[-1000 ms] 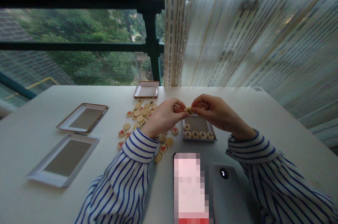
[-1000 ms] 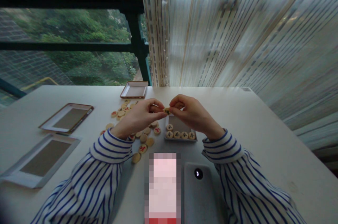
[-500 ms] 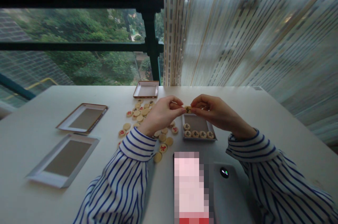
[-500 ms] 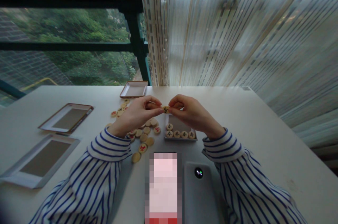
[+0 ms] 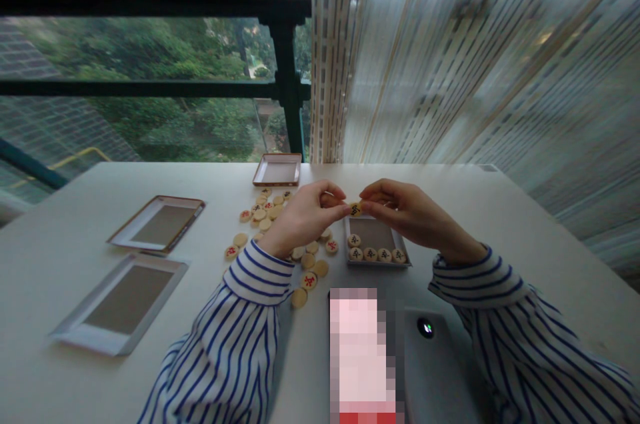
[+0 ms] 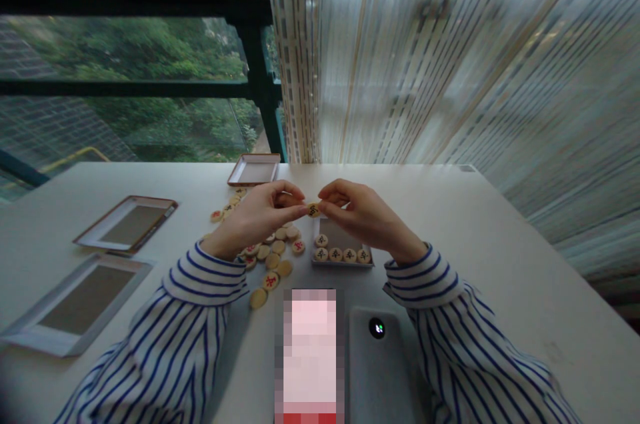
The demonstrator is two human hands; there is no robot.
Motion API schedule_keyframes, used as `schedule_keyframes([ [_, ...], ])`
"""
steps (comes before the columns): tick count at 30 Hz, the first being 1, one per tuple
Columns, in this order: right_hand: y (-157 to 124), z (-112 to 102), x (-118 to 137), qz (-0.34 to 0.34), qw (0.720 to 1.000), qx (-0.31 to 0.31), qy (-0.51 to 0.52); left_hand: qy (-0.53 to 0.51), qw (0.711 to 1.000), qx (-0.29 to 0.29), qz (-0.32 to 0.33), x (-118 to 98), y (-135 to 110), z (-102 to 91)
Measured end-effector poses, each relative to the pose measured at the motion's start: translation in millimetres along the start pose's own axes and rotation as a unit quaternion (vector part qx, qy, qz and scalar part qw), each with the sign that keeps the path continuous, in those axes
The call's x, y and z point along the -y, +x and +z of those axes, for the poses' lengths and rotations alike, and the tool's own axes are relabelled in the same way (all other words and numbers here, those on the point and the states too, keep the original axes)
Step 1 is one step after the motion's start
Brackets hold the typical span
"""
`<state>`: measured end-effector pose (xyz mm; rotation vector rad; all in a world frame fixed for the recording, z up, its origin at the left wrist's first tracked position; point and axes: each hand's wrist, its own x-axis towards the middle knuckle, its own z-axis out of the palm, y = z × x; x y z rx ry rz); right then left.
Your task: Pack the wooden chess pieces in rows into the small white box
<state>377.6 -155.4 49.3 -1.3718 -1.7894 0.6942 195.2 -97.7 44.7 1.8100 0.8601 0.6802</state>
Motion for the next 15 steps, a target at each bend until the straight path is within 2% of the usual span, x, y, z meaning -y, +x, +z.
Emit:
schedule_keyframes([
  [8, -0.2, -0.7, 1.7, -0.010, 1.000, 0.018, -0.007, -0.020, 0.999, 0.033, -0.006, -2.1, -1.1, 1.2],
  [15, 1.3, 0.4, 2.0, 0.004, 0.998, -0.036, 0.045, -0.052, 0.998, 0.034, 0.001, -2.8, -1.8, 2.8],
])
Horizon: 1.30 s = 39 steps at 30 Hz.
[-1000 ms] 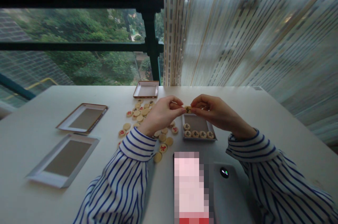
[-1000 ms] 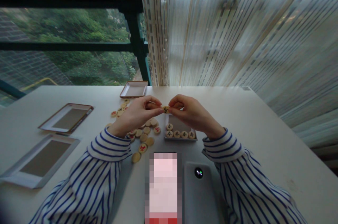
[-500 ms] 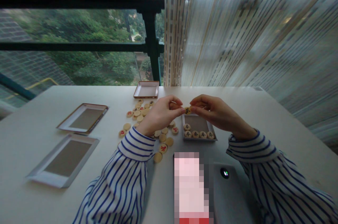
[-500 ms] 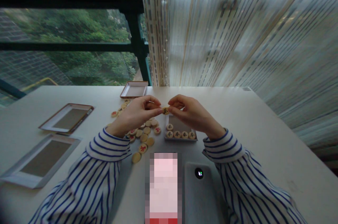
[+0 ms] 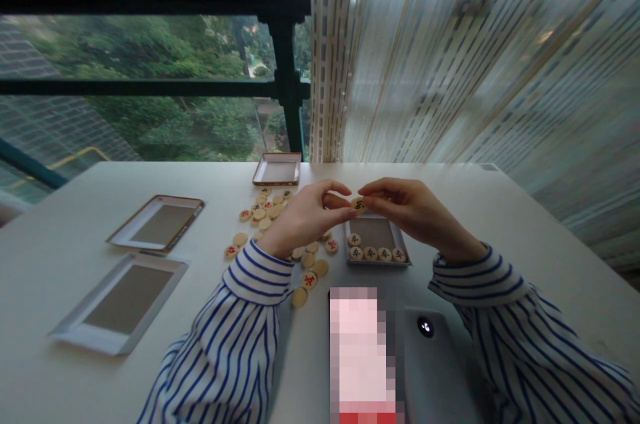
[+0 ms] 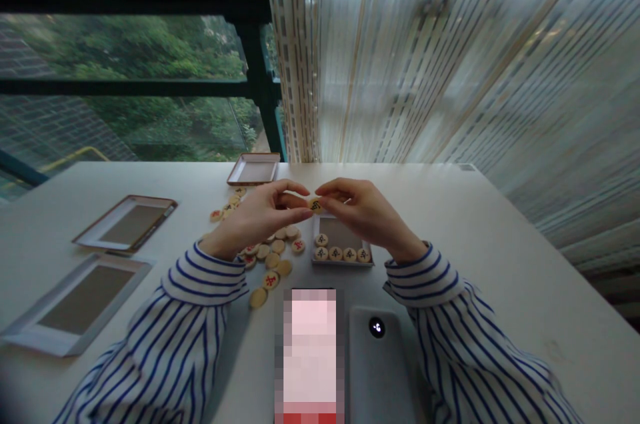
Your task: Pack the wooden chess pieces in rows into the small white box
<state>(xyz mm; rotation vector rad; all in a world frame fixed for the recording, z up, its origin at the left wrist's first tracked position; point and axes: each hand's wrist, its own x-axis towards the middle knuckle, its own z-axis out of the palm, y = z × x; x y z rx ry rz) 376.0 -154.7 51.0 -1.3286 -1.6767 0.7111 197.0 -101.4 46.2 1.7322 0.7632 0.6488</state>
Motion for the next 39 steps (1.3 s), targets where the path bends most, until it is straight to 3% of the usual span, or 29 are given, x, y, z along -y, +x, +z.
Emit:
schedule_keyframes([
  [6, 0.0, 2.5, -1.4, -0.002, 0.999, -0.031, 0.033, -0.041, 0.999, 0.005, 0.000, 1.8, 1.4, 5.3],
  [30, -2.0, 1.0, -2.9, 0.005, 0.996, 0.053, 0.070, -0.025, 0.997, -0.068, -0.015, -6.8, -0.4, -3.6],
  [39, -1.1, 3.7, -1.9, 0.002, 0.998, 0.043, 0.052, -0.021, 0.997, -0.078, 0.004, -2.4, 2.7, -4.0],
])
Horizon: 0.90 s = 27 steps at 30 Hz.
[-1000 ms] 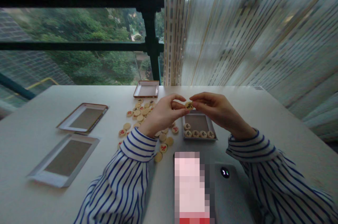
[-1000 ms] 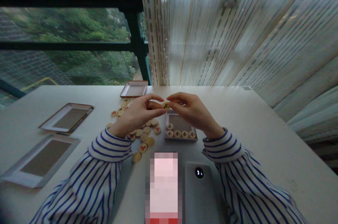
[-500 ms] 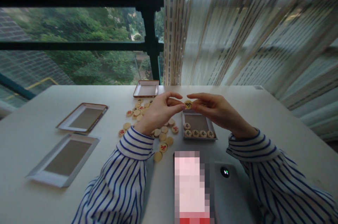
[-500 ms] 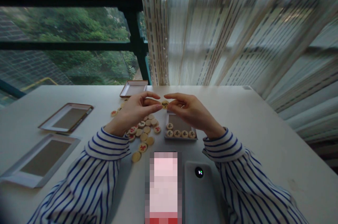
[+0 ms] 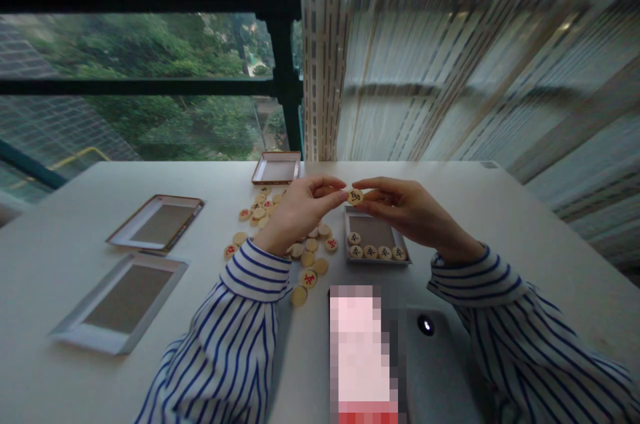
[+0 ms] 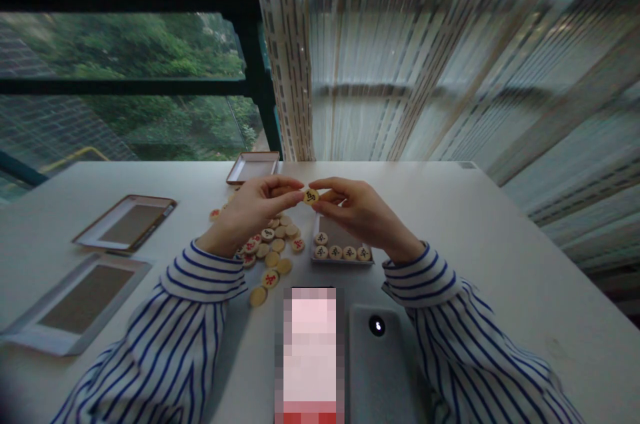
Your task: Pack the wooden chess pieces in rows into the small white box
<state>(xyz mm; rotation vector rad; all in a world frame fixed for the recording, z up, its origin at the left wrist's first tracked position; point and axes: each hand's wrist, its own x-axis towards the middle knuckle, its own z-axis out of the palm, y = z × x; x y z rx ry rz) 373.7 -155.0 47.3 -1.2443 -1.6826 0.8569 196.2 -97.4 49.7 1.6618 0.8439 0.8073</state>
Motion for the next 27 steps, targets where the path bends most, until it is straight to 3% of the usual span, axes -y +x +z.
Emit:
schedule_keyframes([
  [6, -0.9, 1.7, -0.2, -0.016, 0.999, -0.011, -0.049, 0.037, 0.999, 0.006, 0.003, -1.8, -0.7, -0.1],
  [13, -0.5, -3.2, -4.6, -0.103, 0.964, -0.042, -0.240, 0.055, 0.998, 0.005, -0.006, 0.1, 0.0, 0.3],
  [20, -2.6, -6.3, 1.2, -0.122, 0.940, 0.011, -0.318, 0.068, 0.997, 0.000, -0.023, 1.9, -0.3, 4.9],
  [27, -4.1, -13.8, 4.5, -0.104, 0.921, 0.074, -0.367, 0.117, 0.992, 0.034, -0.024, 6.5, 0.6, 8.5],
])
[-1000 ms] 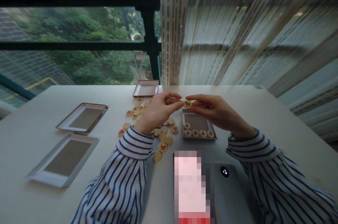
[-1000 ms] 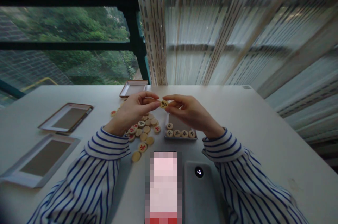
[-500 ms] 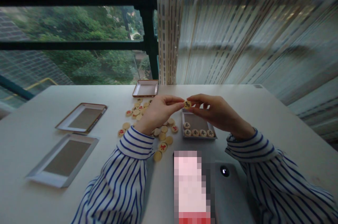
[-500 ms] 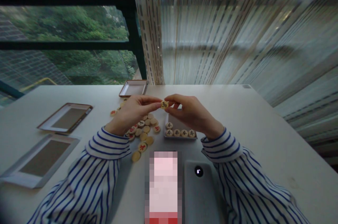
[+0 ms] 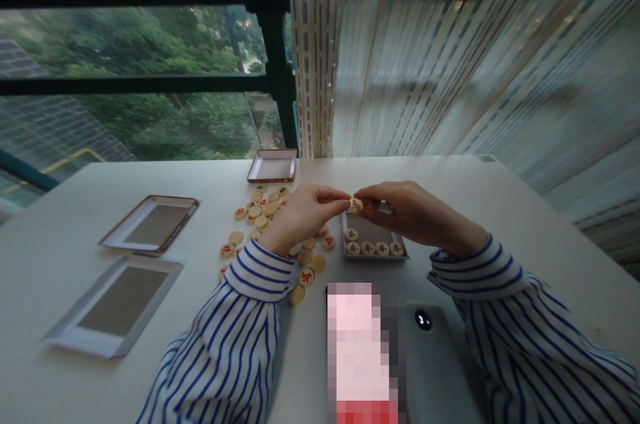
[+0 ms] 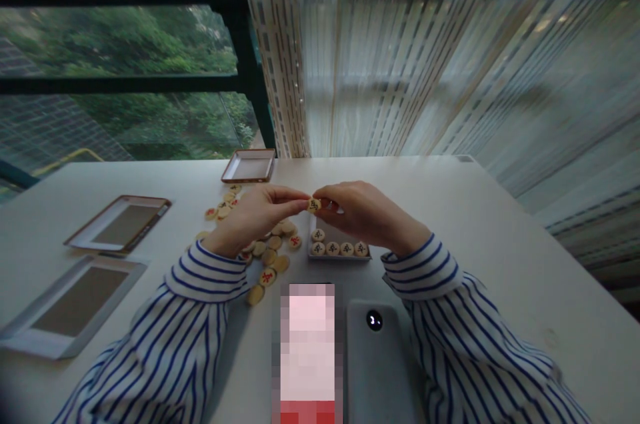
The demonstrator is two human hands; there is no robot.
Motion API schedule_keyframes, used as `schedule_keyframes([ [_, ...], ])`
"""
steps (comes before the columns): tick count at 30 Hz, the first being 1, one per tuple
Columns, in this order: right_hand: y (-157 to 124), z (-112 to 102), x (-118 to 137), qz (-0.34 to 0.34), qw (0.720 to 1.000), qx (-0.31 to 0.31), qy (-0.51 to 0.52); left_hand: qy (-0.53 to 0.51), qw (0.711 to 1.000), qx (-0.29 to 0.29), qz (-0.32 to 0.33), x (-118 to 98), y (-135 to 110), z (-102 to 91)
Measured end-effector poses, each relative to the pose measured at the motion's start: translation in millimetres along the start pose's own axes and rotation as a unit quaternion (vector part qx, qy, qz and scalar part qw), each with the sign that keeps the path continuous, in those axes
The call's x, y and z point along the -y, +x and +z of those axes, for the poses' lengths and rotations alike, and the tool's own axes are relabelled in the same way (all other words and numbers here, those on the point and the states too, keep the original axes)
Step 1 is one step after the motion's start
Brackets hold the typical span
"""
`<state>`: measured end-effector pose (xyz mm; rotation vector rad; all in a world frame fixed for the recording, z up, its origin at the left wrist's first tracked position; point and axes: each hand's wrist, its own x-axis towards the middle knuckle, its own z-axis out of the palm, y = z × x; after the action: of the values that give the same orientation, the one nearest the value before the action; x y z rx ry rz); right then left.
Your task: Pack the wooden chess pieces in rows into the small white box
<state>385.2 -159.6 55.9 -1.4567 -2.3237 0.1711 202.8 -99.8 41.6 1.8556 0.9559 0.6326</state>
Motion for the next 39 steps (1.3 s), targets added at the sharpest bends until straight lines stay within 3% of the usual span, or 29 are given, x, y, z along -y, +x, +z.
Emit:
schedule_keyframes([
  [7, -1.6, -0.4, -9.7, 0.042, 0.993, 0.106, -0.031, 0.078, 0.997, -0.005, -0.003, 1.6, 2.1, 1.0],
  [15, -2.3, 9.2, -17.4, 0.065, 0.974, 0.216, -0.036, 0.198, 0.980, 0.000, 0.034, 19.3, 4.8, 5.9],
  [21, -1.0, 18.3, -22.3, 0.066, 0.968, 0.234, -0.056, 0.285, 0.958, -0.015, 0.028, 18.7, 3.7, 7.2],
  [39, -1.3, 20.9, -25.2, 0.070, 0.967, 0.241, -0.045, 0.302, 0.953, -0.005, 0.030, 17.9, 1.6, 10.5],
])
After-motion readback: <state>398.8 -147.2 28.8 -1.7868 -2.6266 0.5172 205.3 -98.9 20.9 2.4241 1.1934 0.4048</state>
